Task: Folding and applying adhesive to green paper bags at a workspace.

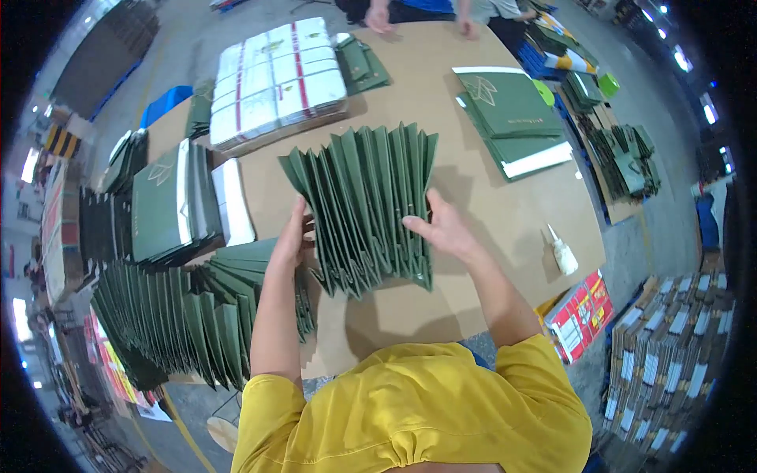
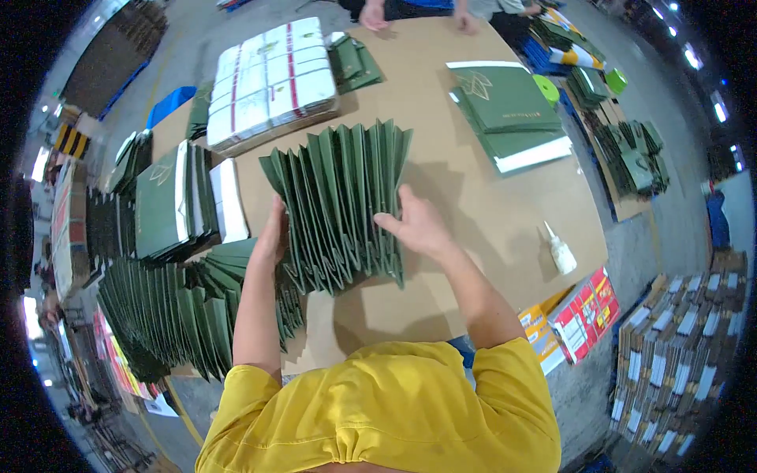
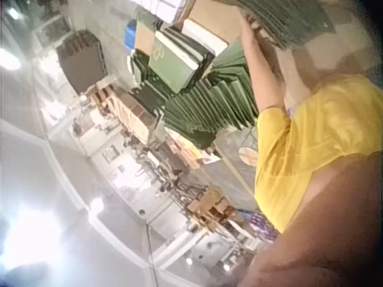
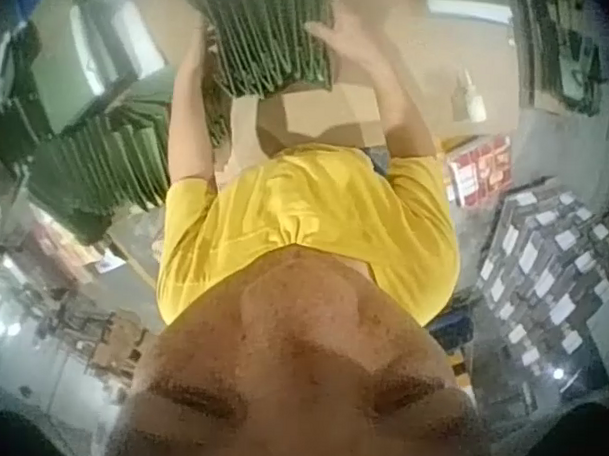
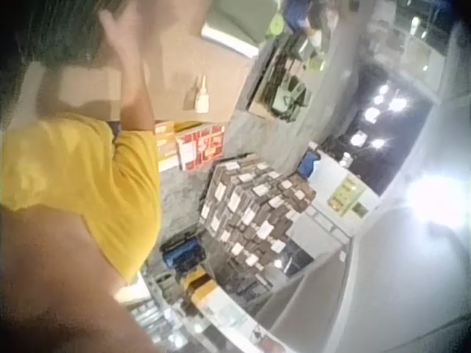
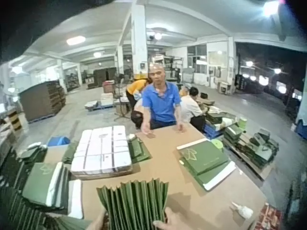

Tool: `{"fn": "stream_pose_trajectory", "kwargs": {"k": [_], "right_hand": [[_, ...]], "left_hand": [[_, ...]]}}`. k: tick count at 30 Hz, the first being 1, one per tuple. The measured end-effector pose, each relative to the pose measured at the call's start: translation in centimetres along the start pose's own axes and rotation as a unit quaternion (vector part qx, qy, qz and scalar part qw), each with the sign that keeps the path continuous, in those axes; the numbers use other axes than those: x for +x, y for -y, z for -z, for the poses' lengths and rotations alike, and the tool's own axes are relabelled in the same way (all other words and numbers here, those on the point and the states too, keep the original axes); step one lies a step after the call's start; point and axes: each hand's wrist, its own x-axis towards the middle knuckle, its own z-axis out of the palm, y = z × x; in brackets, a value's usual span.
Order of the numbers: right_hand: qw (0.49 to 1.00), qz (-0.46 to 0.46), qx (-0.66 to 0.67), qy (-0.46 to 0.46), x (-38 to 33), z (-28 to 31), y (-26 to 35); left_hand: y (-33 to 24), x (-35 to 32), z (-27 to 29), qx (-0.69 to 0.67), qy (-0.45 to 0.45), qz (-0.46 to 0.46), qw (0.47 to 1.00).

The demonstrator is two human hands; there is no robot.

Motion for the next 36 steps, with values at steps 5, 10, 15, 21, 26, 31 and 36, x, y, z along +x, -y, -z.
{"fn": "stream_pose_trajectory", "kwargs": {"k": [5,10,15,21,26,31,36], "right_hand": [[0.996,-0.025,0.073,-0.046,4.2,-4.3,0.0],[0.997,0.037,0.064,-0.009,5.8,-8.4,2.7],[0.990,0.046,0.113,0.074,1.4,-6.2,4.2],[0.997,-0.003,0.062,-0.035,-0.9,-5.6,-1.5],[0.993,-0.004,0.115,0.031,-0.9,-4.8,0.0],[0.992,-0.060,-0.108,0.037,-2.0,-5.0,3.2],[0.986,-0.052,-0.144,0.065,-2.2,-3.0,2.3]], "left_hand": [[-6.2,-4.0,-0.9,-0.038,0.041,0.067,0.996],[-6.2,-2.3,-4.4,-0.020,0.135,0.051,0.989],[-5.8,-6.2,-6.8,-0.098,0.148,0.086,0.980],[-0.9,-4.6,-3.2,0.146,0.123,0.003,0.982],[-3.1,-6.4,-6.2,0.154,0.140,0.048,0.977],[-0.7,-5.4,-9.8,0.102,0.209,0.063,0.970],[-1.9,-5.7,-11.3,0.085,0.295,0.076,0.949]]}}
